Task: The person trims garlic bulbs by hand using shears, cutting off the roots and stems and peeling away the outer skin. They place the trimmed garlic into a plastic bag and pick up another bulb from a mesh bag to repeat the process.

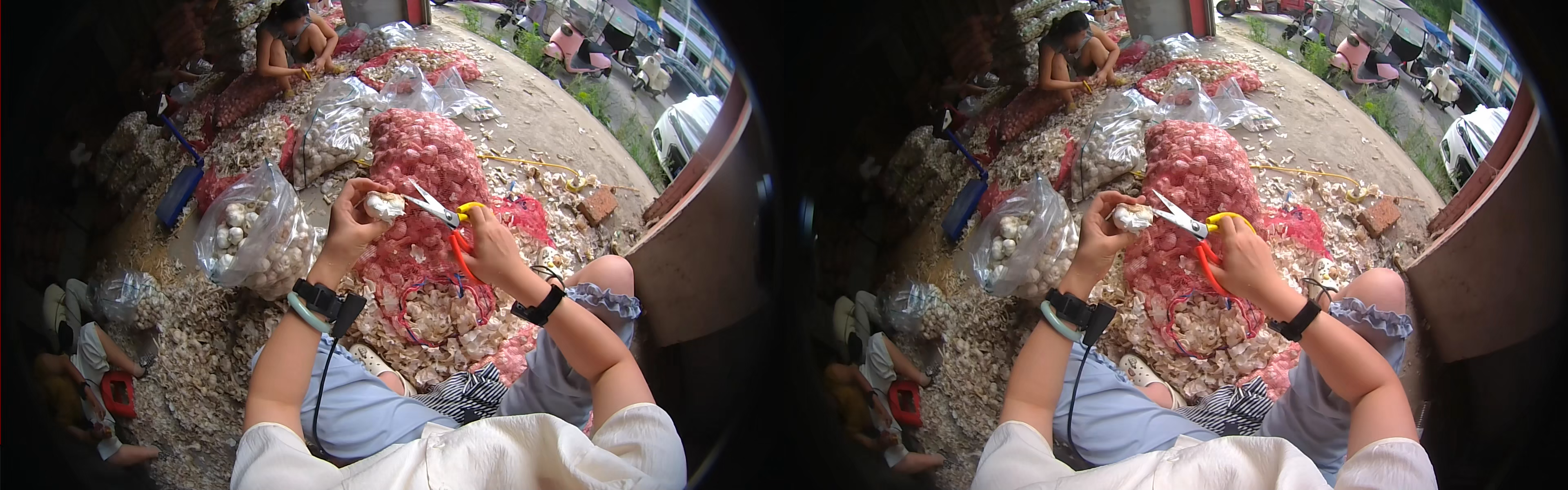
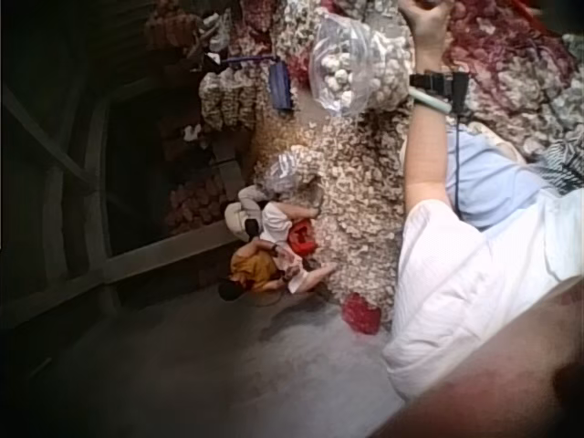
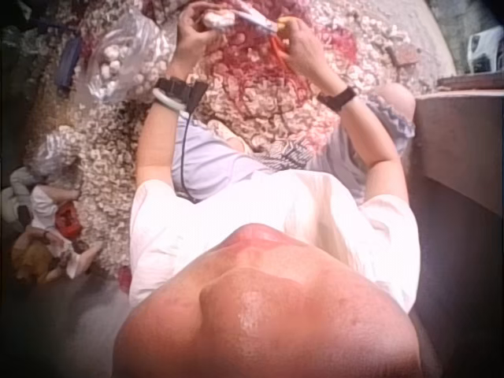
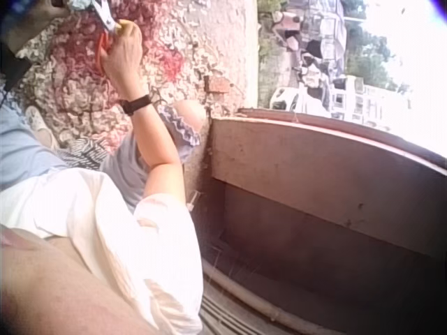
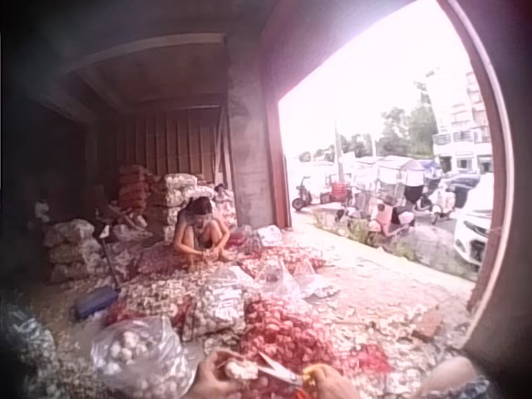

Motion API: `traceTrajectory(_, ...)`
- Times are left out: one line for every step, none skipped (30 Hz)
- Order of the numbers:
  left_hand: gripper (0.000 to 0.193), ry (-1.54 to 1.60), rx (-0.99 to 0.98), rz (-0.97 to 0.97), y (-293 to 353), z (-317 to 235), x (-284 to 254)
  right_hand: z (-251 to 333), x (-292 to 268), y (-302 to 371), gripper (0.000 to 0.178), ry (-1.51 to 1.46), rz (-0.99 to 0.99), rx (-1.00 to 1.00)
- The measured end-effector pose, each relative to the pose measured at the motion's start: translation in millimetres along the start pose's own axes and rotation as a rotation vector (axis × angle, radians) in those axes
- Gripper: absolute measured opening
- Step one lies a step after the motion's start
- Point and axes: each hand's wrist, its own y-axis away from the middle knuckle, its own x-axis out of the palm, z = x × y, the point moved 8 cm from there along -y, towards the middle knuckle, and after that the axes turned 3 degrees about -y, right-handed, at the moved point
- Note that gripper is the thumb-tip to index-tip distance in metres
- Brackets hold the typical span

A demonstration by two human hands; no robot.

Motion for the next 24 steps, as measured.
traceTrajectory(0.049, 0.006, 0.005, 0.0, -0.5, -2.4, 2.2, 5.3, -5.1, -0.8, 0.046, 0.04, -0.043, -0.065)
traceTrajectory(0.05, 0.012, 0.01, -0.001, -0.9, -3.9, 3.6, 5.9, -7.3, -1.8, 0.046, 0.041, -0.043, -0.066)
traceTrajectory(0.05, 0.013, 0.011, -0.001, -1.1, -4.0, 4.3, 10.8, -9.0, -2.3, 0.048, 0.106, -0.041, -0.118)
traceTrajectory(0.051, 0.02, 0.004, -0.002, -0.7, -3.1, 4.4, 15.2, -8.7, -1.8, 0.051, 0.17, -0.039, -0.168)
traceTrajectory(0.051, 0.027, -0.003, -0.004, -0.5, -2.1, 4.4, 15.4, -7.8, -1.0, 0.051, 0.17, -0.039, -0.167)
traceTrajectory(0.051, 0.027, -0.004, -0.004, -0.5, -1.3, 4.4, 14.5, -6.2, 0.2, 0.049, 0.161, -0.038, -0.149)
traceTrajectory(0.052, 0.035, 0.006, 0.021, -0.5, -2.3, 5.7, 14.0, -5.2, 0.9, 0.047, 0.15, -0.037, -0.132)
traceTrajectory(0.052, 0.044, 0.016, 0.045, -0.3, -3.2, 7.0, 14.4, -4.5, 1.6, 0.047, 0.15, -0.037, -0.133)
traceTrajectory(0.052, 0.044, 0.017, 0.045, -0.3, -3.1, 6.3, 13.6, -3.1, 2.0, 0.045, 0.109, -0.025, -0.12)
traceTrajectory(0.052, 0.041, 0.01, 0.042, -0.3, -2.4, 5.3, 12.5, -1.6, 1.9, 0.044, 0.068, -0.013, -0.107)
traceTrajectory(0.053, 0.04, 0.003, 0.04, -0.3, -2.1, 4.3, 12.6, -1.4, 1.3, 0.044, 0.067, -0.012, -0.108)
traceTrajectory(0.053, 0.039, 0.003, 0.039, -0.2, -2.7, 3.1, 11.2, -2.6, 0.5, 0.041, 0.044, -0.025, -0.091)
traceTrajectory(0.053, 0.026, -0.003, 0.029, -0.5, -3.9, 2.8, 8.7, -4.3, 0.5, 0.038, 0.023, -0.038, -0.072)
traceTrajectory(0.053, 0.012, -0.01, 0.019, -0.9, -4.1, 2.5, 7.6, -5.2, 0.9, 0.038, 0.024, -0.038, -0.071)
traceTrajectory(0.053, 0.013, -0.01, 0.02, -1.2, -3.5, 3.0, 4.2, -3.3, 1.3, 0.036, 0.005, -0.001, -0.045)
traceTrajectory(0.052, -0.015, -0.012, 0.009, -0.6, -3.5, 0.8, 2.5, 0.2, 1.2, 0.034, -0.018, 0.037, -0.022)
traceTrajectory(0.052, -0.044, -0.013, -0.002, -0.1, -3.4, -1.1, 2.7, 1.3, 1.2, 0.034, -0.02, 0.037, -0.023)
traceTrajectory(0.052, -0.046, -0.014, -0.003, -0.4, -2.0, -2.7, 0.8, 6.4, 1.8, 0.033, -0.021, 0.082, 0.001)
traceTrajectory(0.052, -0.059, -0.005, -0.002, -1.5, -1.3, -2.8, -1.2, 10.2, 2.9, 0.031, -0.019, 0.126, 0.025)
traceTrajectory(0.053, -0.073, 0.004, -0.001, -2.1, -1.1, -3.0, -0.6, 10.4, 3.2, 0.031, -0.018, 0.125, 0.025)
traceTrajectory(0.053, -0.074, 0.005, -0.001, -2.1, -0.5, -3.3, -6.4, 12.3, 3.9, 0.033, 0.017, 0.147, 0.107)
traceTrajectory(0.053, -0.094, 0.018, -0.004, -2.2, -1.4, -2.5, -13.4, 14.7, 5.8, 0.036, 0.053, 0.169, 0.193)
traceTrajectory(0.052, -0.114, 0.031, -0.007, -2.2, -2.6, -1.7, -15.7, 15.6, 5.4, 0.036, 0.052, 0.168, 0.194)
traceTrajectory(0.052, -0.115, 0.03, -0.005, -1.9, -2.9, -0.8, -15.6, 11.8, 2.7, 0.037, 0.03, 0.108, 0.147)
